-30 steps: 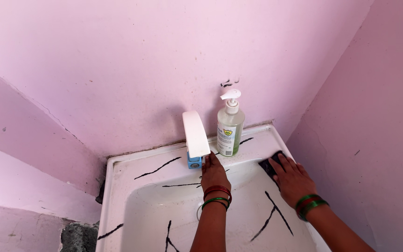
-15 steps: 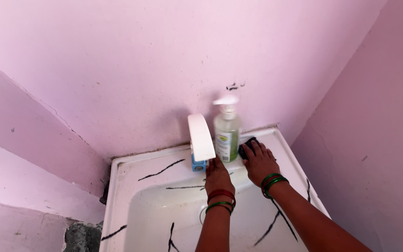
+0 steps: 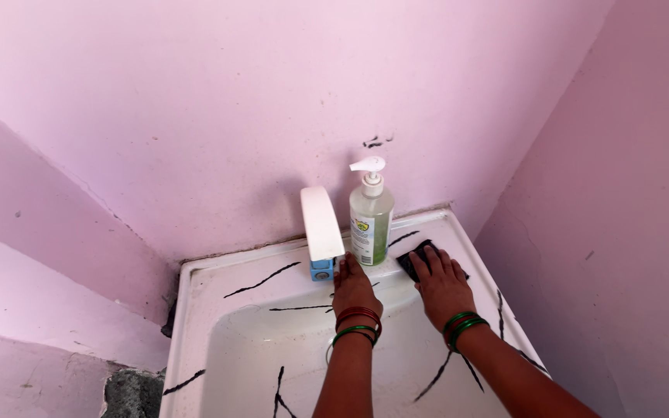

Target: The person scrubs a white bathroom sink with a dark sponge, cleaning the basin, faucet, and surrounding wall area. They repeatedly wipe the sink surfaces and the faucet, moving the sponge around to cover different sections.

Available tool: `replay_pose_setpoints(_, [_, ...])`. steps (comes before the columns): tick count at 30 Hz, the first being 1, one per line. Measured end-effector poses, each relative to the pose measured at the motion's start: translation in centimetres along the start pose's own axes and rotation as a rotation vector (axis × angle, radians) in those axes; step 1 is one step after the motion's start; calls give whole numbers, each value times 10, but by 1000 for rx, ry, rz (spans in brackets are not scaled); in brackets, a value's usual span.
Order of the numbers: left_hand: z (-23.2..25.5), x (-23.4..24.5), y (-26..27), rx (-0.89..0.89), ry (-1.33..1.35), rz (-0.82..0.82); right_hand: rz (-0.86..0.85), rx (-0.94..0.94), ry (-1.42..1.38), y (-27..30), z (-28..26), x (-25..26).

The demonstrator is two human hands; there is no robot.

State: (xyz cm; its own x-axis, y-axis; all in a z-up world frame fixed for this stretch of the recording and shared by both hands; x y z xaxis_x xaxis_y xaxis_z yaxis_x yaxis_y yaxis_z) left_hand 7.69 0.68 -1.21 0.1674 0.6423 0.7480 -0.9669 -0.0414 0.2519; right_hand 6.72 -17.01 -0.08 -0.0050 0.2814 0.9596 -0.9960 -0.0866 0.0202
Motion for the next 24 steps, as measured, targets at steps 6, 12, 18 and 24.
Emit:
replay_pose_setpoints(6, [-9,-8,-9,-17,-5,-35,-27,-6,-73,9,49,13])
replay_pose_setpoints(12, [-18,-9,-9,-11,84,-32,-84,97,-101,82,64,7])
replay_pose_setpoints(18, [14,-46,52,-163,26,3,45,200,-183,152,73,-5])
replay_pose_setpoints(24, [35,-79,116,-126,100,-158,65,203,-103,63,65,-12])
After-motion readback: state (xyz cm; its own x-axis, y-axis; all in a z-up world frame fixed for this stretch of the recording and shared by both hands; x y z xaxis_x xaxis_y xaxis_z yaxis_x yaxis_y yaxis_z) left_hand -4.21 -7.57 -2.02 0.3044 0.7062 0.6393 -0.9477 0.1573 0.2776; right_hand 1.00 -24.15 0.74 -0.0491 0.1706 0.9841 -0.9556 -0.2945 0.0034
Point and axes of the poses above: each hand's wrist, its own y-axis away from the middle knuckle, its own x-axis out of the back of the hand, z = x × y, the point moved 8 cm from there along -y, towards the middle knuckle, and after that the axes turned 14 degrees about y, right-handed, at the moved point
